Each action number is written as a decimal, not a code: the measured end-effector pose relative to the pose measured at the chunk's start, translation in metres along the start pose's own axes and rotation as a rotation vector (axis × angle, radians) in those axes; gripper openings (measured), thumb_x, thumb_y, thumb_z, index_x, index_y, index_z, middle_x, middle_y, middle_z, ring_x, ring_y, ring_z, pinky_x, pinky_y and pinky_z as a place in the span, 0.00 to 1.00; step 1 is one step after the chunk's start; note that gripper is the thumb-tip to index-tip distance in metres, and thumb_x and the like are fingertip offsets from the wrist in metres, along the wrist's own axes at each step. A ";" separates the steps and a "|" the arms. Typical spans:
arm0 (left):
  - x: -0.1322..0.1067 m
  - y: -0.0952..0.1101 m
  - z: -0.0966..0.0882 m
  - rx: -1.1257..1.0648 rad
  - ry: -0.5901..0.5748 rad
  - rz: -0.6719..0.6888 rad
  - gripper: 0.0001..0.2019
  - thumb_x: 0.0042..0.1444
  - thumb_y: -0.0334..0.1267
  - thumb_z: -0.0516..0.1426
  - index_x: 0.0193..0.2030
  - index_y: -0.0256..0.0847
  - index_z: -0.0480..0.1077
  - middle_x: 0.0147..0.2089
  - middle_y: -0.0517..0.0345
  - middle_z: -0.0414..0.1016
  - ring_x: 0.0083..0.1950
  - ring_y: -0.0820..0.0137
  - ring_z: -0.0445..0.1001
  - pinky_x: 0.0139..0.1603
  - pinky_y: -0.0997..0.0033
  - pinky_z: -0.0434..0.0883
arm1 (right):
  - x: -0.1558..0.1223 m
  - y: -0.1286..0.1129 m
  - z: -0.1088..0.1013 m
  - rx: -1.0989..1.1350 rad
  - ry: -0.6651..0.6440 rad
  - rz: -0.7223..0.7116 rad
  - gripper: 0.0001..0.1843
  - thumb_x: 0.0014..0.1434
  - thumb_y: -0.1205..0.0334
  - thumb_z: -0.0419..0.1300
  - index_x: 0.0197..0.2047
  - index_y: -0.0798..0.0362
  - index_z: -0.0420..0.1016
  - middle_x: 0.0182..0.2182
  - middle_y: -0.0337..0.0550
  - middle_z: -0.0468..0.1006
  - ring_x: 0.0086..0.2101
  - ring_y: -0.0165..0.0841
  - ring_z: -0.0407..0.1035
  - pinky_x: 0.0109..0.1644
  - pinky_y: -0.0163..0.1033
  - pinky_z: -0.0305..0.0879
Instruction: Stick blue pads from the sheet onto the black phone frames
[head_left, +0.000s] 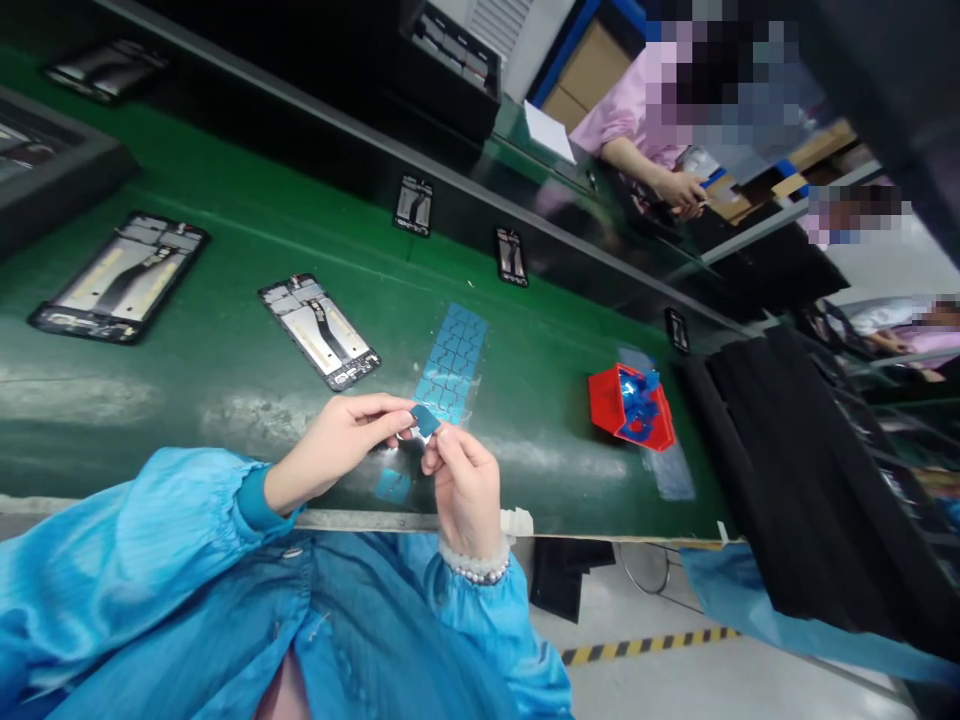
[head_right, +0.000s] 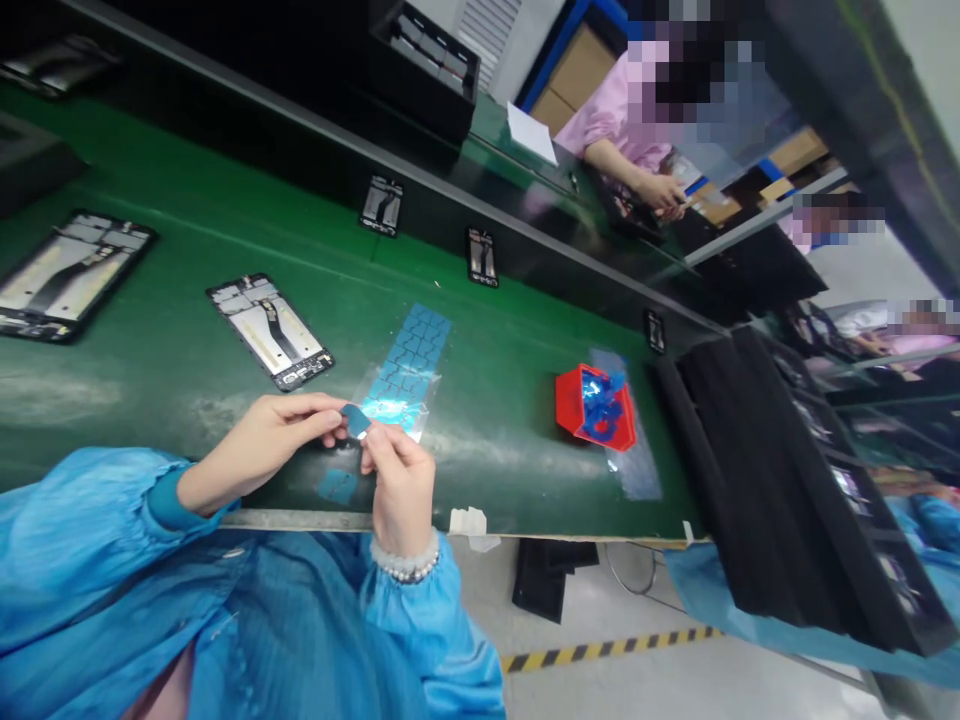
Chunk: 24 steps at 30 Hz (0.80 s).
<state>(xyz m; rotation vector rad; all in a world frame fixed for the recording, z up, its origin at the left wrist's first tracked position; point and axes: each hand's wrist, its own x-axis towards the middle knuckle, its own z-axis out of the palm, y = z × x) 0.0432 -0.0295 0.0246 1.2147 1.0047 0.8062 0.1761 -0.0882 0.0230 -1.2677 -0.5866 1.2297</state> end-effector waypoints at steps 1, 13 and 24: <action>0.000 0.001 -0.002 -0.022 0.014 0.001 0.12 0.47 0.44 0.61 0.33 0.37 0.79 0.26 0.58 0.78 0.26 0.73 0.71 0.28 0.75 0.70 | 0.000 0.000 0.003 0.012 -0.012 0.007 0.12 0.49 0.56 0.64 0.20 0.54 0.72 0.18 0.33 0.66 0.23 0.24 0.58 0.30 0.34 0.53; 0.001 0.009 -0.040 -0.094 0.085 0.082 0.15 0.49 0.48 0.60 0.36 0.38 0.77 0.28 0.58 0.76 0.25 0.74 0.67 0.26 0.76 0.66 | 0.029 -0.017 0.026 -0.336 -0.206 -0.161 0.11 0.52 0.53 0.62 0.26 0.52 0.77 0.21 0.35 0.70 0.25 0.27 0.62 0.35 0.37 0.60; 0.025 -0.003 -0.099 -0.253 0.638 -0.101 0.22 0.52 0.41 0.60 0.54 0.39 0.67 0.61 0.45 0.66 0.56 0.61 0.70 0.50 0.65 0.69 | 0.075 0.012 0.082 -1.369 -0.318 -0.459 0.56 0.46 0.52 0.63 0.68 0.65 0.37 0.49 0.59 0.71 0.49 0.49 0.63 0.54 0.53 0.62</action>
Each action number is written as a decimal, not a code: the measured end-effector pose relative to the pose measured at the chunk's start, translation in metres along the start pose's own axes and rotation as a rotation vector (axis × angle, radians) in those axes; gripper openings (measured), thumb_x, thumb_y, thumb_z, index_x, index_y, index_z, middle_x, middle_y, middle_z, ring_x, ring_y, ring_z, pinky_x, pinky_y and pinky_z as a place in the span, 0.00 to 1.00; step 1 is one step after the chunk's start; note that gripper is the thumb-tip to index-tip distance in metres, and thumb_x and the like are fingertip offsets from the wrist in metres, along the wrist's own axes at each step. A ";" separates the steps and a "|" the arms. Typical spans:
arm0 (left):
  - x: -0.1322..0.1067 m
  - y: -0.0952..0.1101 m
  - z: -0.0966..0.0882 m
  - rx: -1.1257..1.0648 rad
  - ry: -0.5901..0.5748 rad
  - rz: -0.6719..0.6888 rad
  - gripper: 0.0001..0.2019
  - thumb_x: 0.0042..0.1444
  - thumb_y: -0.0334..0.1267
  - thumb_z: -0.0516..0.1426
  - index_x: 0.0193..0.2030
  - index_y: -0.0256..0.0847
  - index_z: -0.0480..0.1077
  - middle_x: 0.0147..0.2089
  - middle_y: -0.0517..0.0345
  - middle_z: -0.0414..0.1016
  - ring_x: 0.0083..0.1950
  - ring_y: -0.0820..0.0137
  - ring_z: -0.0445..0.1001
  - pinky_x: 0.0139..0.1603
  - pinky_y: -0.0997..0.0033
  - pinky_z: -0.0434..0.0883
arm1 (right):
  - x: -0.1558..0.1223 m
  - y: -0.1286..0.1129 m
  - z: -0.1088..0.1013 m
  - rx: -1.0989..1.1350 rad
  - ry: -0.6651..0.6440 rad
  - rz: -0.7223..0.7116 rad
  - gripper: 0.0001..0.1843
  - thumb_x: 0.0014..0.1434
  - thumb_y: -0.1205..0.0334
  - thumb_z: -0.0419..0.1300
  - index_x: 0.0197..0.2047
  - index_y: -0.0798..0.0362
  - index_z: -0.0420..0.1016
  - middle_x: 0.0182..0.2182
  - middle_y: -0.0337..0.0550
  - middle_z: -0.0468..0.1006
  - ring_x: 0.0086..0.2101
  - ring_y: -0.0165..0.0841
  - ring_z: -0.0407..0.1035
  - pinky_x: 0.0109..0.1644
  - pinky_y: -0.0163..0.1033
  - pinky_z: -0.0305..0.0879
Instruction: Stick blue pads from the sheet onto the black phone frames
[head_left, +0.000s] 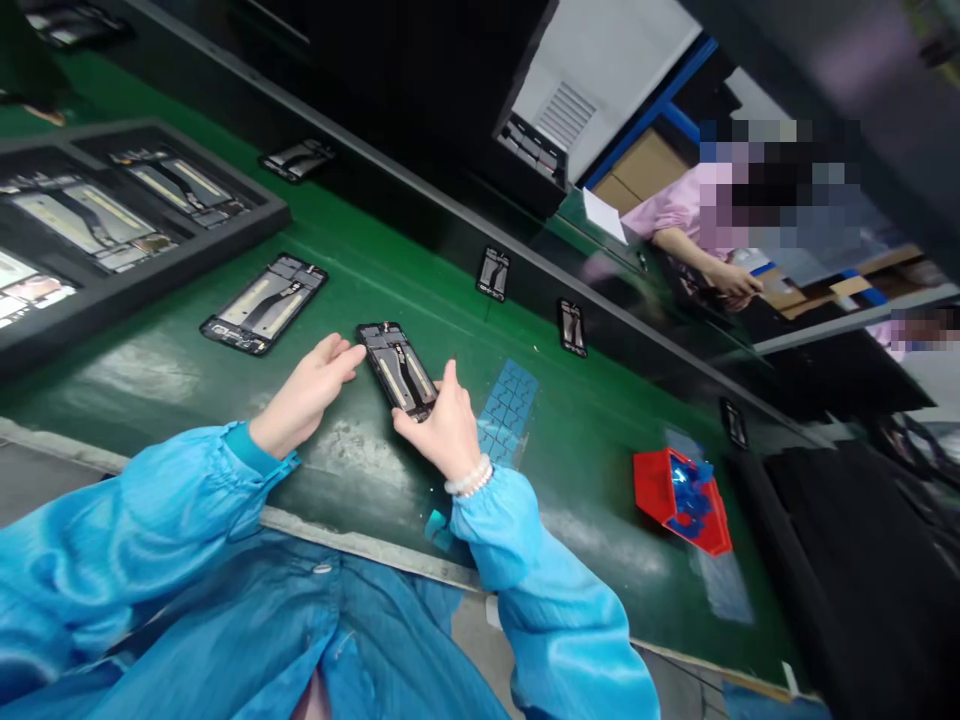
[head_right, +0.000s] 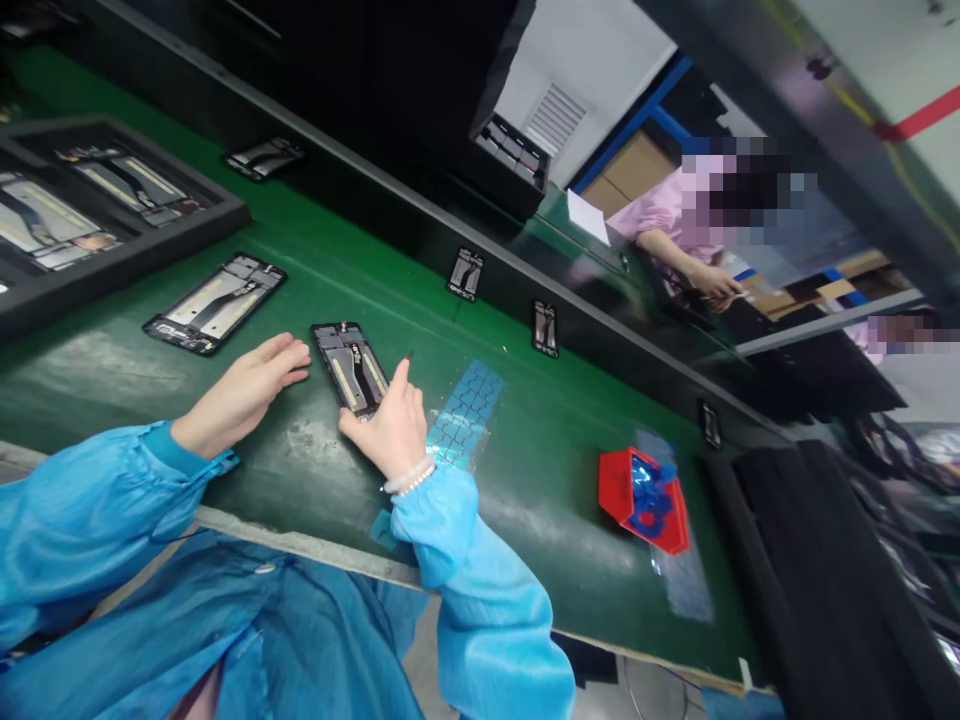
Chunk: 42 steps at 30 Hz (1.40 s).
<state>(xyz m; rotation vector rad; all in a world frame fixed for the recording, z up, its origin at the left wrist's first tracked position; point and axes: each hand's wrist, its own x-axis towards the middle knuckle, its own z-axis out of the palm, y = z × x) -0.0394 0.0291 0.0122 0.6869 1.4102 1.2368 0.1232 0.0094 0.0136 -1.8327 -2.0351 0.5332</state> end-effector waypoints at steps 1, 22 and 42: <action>-0.003 0.000 0.003 -0.021 -0.073 0.009 0.22 0.52 0.41 0.60 0.53 0.39 0.67 0.60 0.45 0.67 0.55 0.60 0.70 0.50 0.63 0.70 | -0.011 0.000 -0.003 0.059 0.004 0.010 0.56 0.45 0.52 0.63 0.69 0.63 0.37 0.50 0.58 0.70 0.49 0.48 0.63 0.55 0.52 0.62; -0.050 -0.029 0.042 0.220 -0.715 0.175 0.31 0.54 0.47 0.58 0.62 0.36 0.63 0.64 0.48 0.64 0.63 0.58 0.64 0.64 0.60 0.60 | -0.062 0.016 -0.009 0.913 0.552 0.318 0.08 0.51 0.60 0.63 0.23 0.53 0.75 0.45 0.46 0.74 0.54 0.37 0.64 0.62 0.48 0.52; -0.053 -0.025 0.042 0.240 -0.696 0.176 0.30 0.53 0.48 0.59 0.61 0.36 0.65 0.64 0.49 0.64 0.63 0.57 0.63 0.64 0.61 0.60 | -0.058 0.013 -0.007 0.922 0.555 0.357 0.08 0.49 0.61 0.63 0.21 0.53 0.73 0.41 0.44 0.73 0.48 0.35 0.66 0.57 0.45 0.58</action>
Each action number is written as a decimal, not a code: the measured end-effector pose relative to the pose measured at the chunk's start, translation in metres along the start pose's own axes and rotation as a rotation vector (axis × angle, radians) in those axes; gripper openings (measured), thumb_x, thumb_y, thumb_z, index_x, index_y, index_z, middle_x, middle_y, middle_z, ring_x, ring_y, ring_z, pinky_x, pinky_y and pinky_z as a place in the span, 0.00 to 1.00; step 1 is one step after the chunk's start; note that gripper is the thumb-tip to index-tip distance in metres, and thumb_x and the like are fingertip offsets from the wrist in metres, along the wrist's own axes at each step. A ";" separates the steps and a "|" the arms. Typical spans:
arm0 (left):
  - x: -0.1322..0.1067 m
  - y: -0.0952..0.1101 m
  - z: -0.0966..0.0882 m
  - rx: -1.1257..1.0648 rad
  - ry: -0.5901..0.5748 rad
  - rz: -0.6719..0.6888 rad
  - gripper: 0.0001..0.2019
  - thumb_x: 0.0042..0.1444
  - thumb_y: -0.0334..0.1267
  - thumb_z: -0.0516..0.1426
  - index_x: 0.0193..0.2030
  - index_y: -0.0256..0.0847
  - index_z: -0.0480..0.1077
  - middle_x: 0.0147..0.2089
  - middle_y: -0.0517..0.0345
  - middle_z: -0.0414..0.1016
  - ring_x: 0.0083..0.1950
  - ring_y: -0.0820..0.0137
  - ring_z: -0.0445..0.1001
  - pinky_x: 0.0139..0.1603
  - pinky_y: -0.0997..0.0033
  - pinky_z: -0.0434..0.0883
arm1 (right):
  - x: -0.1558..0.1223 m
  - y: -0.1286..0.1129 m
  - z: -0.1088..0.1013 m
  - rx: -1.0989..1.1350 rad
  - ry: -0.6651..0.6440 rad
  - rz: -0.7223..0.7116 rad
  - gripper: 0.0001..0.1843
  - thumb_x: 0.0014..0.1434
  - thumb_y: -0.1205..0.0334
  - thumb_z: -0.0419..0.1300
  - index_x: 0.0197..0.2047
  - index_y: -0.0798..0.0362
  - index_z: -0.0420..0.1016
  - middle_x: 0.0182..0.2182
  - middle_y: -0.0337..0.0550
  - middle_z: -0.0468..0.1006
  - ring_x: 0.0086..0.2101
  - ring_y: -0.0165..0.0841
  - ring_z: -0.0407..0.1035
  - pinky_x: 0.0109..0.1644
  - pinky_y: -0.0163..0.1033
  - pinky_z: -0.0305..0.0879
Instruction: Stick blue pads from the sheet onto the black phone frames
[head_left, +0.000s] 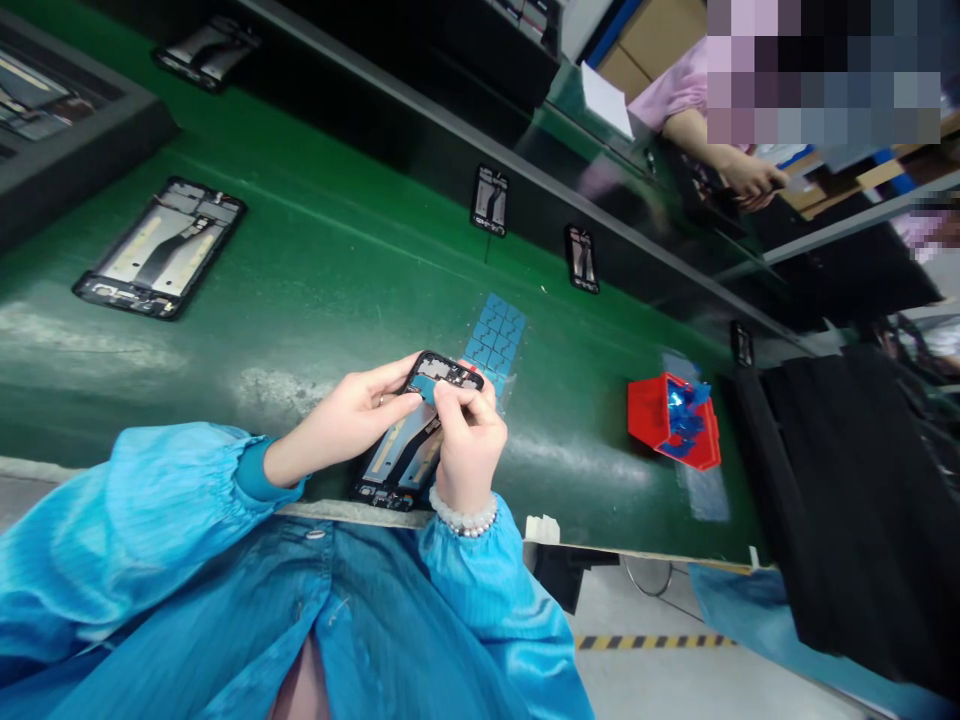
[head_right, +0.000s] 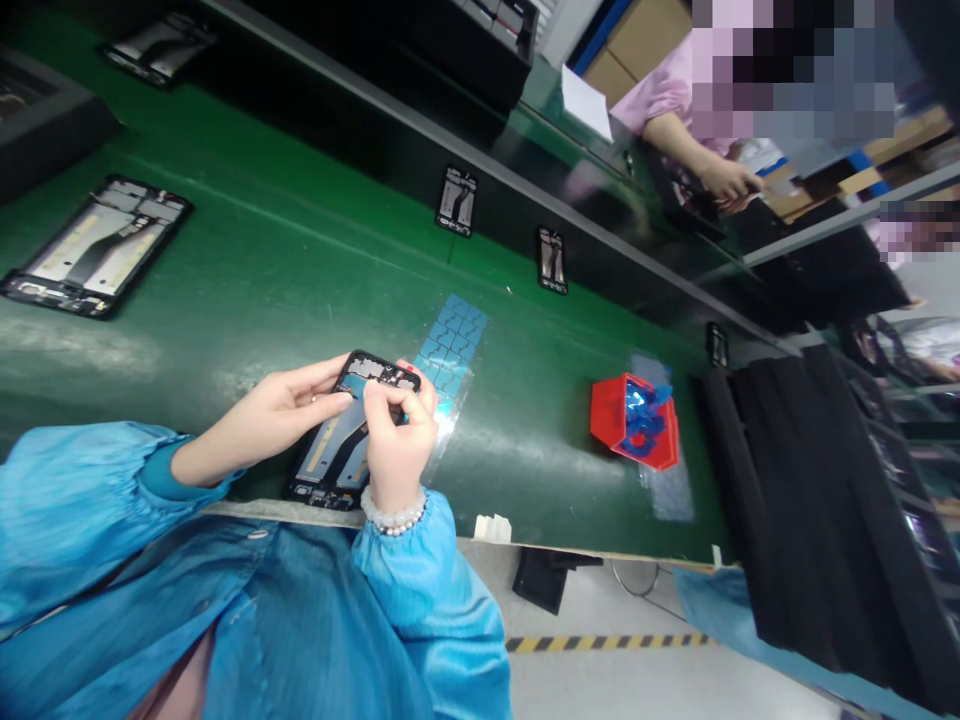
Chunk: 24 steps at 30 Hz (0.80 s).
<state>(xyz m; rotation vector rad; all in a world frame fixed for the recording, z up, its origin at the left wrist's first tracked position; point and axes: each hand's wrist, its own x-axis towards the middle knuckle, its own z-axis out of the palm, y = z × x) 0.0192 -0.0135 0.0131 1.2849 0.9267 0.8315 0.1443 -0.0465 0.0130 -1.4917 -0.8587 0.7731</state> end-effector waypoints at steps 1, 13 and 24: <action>0.000 0.000 0.000 0.001 0.001 0.005 0.29 0.54 0.47 0.59 0.61 0.36 0.65 0.64 0.50 0.64 0.63 0.58 0.63 0.64 0.62 0.60 | 0.000 0.000 0.000 0.002 0.002 0.001 0.08 0.49 0.61 0.63 0.21 0.53 0.73 0.41 0.44 0.73 0.48 0.35 0.66 0.57 0.45 0.59; 0.000 -0.001 -0.002 0.014 0.004 -0.011 0.29 0.53 0.48 0.59 0.60 0.39 0.66 0.63 0.51 0.65 0.63 0.58 0.64 0.64 0.62 0.62 | 0.000 -0.003 -0.001 -0.009 0.001 -0.015 0.08 0.49 0.62 0.62 0.21 0.53 0.73 0.38 0.42 0.73 0.44 0.33 0.67 0.56 0.44 0.60; -0.001 -0.001 -0.001 -0.009 -0.010 0.001 0.27 0.55 0.43 0.58 0.61 0.36 0.65 0.63 0.50 0.64 0.63 0.59 0.64 0.63 0.63 0.62 | 0.001 -0.001 -0.002 -0.005 0.004 -0.036 0.07 0.49 0.63 0.62 0.22 0.53 0.74 0.37 0.42 0.73 0.43 0.33 0.67 0.55 0.43 0.60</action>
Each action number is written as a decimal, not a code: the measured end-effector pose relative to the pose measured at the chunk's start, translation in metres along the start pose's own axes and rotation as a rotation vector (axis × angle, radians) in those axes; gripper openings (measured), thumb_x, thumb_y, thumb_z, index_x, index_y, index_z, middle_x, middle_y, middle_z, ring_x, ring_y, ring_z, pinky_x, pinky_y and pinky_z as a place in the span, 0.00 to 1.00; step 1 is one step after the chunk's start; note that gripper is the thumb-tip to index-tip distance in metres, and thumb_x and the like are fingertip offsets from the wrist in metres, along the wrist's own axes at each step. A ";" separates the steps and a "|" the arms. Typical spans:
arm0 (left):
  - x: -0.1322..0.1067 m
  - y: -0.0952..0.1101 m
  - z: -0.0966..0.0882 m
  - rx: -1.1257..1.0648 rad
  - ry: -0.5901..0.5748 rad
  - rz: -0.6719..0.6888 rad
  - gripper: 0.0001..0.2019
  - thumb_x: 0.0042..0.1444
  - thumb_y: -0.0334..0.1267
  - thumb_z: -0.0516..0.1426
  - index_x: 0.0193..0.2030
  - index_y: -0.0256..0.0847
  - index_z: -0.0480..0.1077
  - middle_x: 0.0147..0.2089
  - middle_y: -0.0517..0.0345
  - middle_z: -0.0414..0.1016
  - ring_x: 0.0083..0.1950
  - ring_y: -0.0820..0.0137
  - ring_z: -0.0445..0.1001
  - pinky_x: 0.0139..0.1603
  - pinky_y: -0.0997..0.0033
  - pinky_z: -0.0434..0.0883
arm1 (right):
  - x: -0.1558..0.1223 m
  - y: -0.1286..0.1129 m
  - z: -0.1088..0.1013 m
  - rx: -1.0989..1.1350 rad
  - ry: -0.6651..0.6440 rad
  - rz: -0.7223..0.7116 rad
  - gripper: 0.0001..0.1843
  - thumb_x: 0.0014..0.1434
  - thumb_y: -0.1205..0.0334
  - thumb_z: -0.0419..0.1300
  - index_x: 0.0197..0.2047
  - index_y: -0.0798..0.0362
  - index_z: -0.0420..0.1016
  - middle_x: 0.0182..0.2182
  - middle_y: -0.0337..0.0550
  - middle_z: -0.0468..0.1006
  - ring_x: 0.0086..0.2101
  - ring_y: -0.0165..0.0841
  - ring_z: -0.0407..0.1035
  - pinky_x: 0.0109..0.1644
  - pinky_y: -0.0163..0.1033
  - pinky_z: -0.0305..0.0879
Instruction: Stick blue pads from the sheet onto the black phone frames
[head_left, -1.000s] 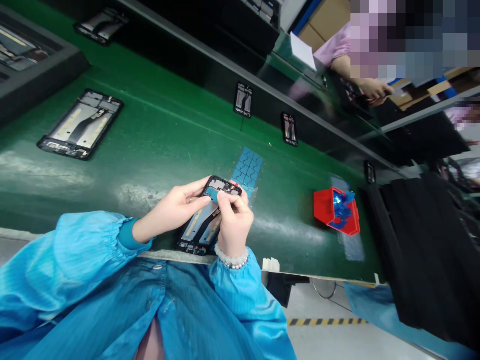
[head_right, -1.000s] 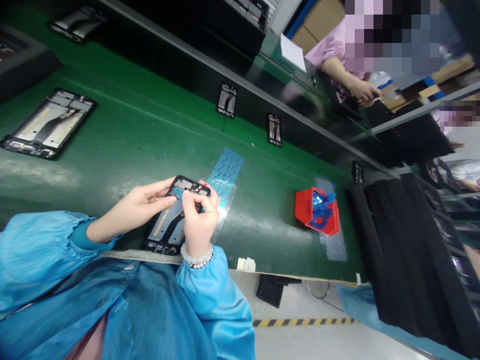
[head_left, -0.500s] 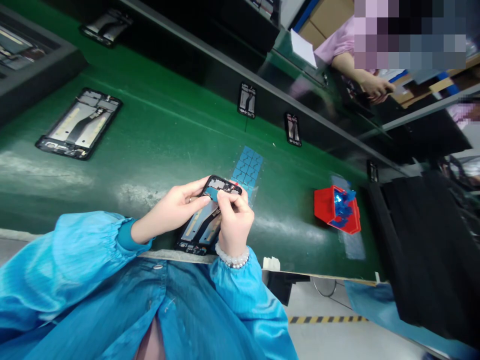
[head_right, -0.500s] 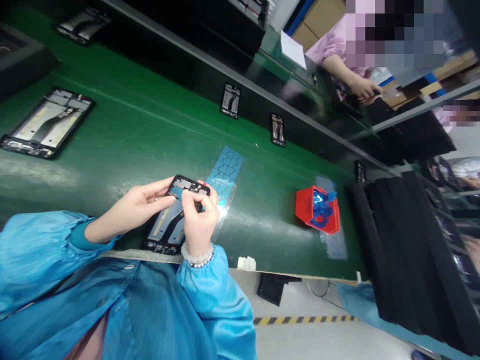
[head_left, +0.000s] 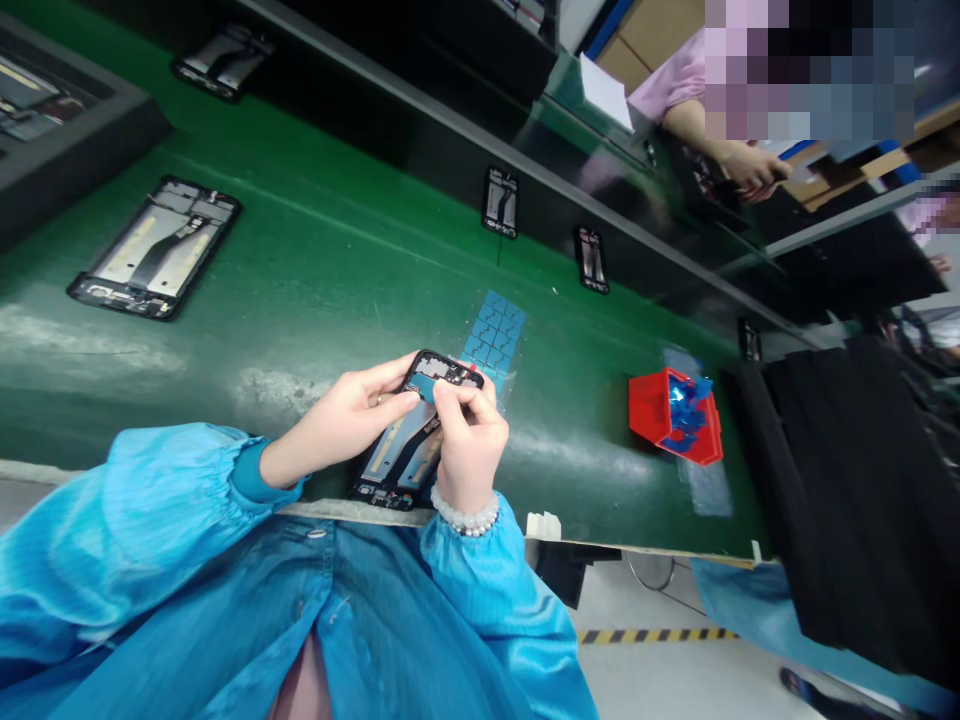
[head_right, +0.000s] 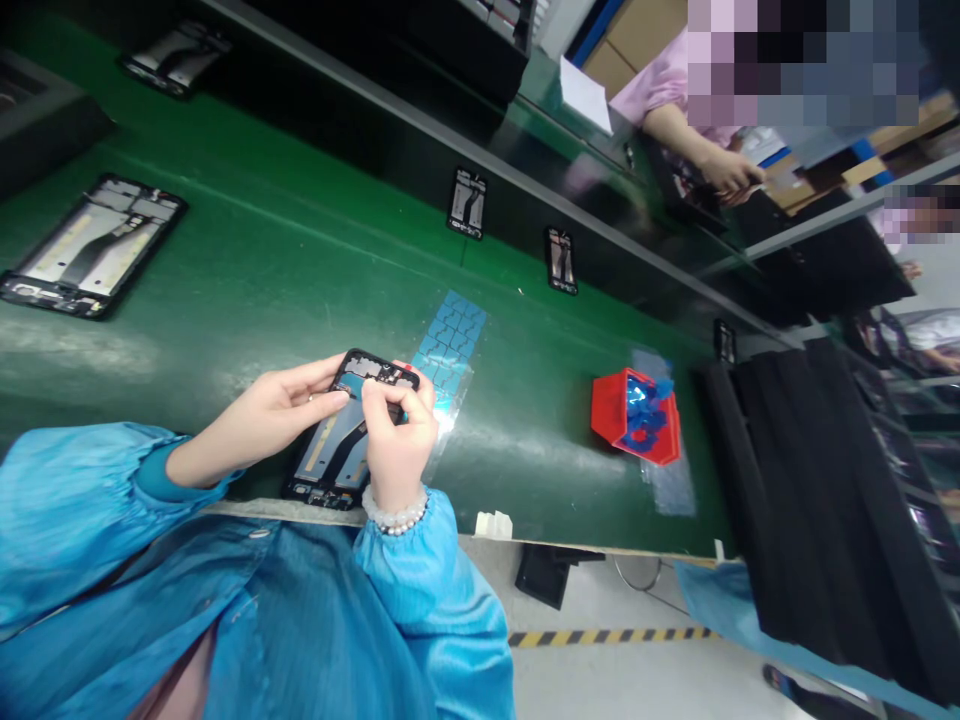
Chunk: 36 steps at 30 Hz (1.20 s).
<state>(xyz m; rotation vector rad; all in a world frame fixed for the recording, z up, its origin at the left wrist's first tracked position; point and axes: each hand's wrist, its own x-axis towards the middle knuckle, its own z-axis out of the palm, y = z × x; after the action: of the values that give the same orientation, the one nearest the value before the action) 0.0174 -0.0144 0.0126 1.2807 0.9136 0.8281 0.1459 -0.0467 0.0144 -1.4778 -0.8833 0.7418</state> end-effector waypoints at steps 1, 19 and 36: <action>0.000 0.000 0.000 0.002 -0.001 -0.002 0.27 0.55 0.43 0.58 0.61 0.36 0.65 0.64 0.50 0.64 0.63 0.59 0.64 0.64 0.63 0.62 | 0.000 0.000 0.000 0.001 -0.002 0.000 0.07 0.50 0.63 0.62 0.22 0.53 0.74 0.37 0.42 0.73 0.43 0.33 0.67 0.55 0.43 0.60; -0.001 0.011 0.008 0.065 0.054 0.011 0.18 0.59 0.41 0.53 0.53 0.34 0.68 0.48 0.51 0.78 0.45 0.66 0.76 0.47 0.71 0.72 | -0.001 -0.003 -0.003 -0.072 -0.022 -0.055 0.09 0.50 0.62 0.62 0.21 0.54 0.73 0.34 0.42 0.73 0.42 0.32 0.67 0.53 0.42 0.62; -0.006 0.004 0.014 0.143 0.127 0.067 0.17 0.59 0.41 0.52 0.53 0.35 0.67 0.44 0.50 0.79 0.37 0.69 0.77 0.36 0.74 0.73 | -0.002 -0.005 -0.010 -0.250 -0.081 -0.269 0.07 0.53 0.62 0.61 0.26 0.53 0.74 0.36 0.43 0.73 0.44 0.33 0.68 0.50 0.43 0.66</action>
<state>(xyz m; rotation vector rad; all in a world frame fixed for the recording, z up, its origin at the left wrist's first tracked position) 0.0275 -0.0251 0.0184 1.4013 1.0510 0.9177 0.1527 -0.0533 0.0201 -1.5138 -1.2447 0.5080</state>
